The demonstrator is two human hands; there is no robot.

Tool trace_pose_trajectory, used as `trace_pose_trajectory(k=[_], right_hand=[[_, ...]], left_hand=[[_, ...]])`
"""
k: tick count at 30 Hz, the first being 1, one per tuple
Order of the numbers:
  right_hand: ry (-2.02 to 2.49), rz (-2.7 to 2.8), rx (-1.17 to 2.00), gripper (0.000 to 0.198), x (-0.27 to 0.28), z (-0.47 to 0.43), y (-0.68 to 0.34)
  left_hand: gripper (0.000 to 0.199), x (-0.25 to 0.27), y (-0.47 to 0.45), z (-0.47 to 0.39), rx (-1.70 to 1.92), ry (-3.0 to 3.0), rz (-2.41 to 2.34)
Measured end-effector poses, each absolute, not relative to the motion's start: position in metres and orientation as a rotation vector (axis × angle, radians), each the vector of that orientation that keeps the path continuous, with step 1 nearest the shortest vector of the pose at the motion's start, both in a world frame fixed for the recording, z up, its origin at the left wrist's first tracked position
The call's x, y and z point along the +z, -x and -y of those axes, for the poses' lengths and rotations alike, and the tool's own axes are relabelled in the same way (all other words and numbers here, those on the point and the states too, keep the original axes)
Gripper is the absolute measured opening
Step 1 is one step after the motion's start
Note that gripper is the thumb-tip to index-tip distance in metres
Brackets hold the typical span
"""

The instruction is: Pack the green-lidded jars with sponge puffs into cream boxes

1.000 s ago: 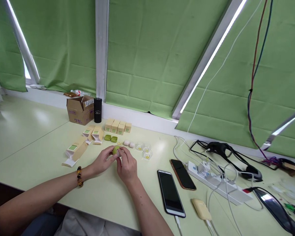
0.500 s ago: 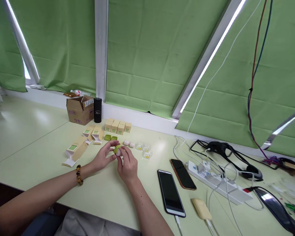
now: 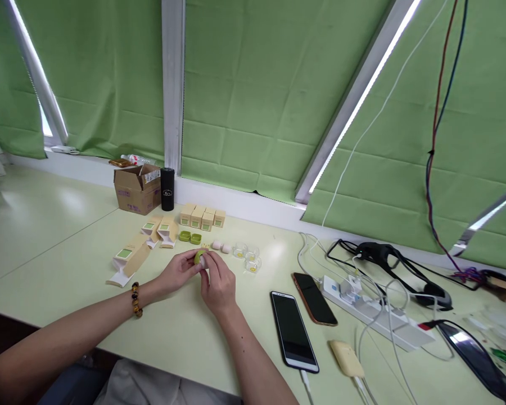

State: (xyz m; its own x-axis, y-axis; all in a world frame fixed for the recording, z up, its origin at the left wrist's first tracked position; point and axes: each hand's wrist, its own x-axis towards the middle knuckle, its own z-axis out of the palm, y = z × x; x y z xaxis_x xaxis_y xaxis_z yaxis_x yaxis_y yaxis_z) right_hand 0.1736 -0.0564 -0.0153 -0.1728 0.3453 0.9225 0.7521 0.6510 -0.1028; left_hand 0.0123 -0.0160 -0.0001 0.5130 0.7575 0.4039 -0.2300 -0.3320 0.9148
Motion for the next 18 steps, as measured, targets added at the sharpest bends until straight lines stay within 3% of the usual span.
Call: trace_pose_trajectory(k=[18], right_hand=[[0.840, 1.792, -0.483, 0.046, -0.013, 0.056, -0.172]], left_hand=[[0.025, 0.006, -0.016, 0.029, 1.284, -1.786, -0.649]])
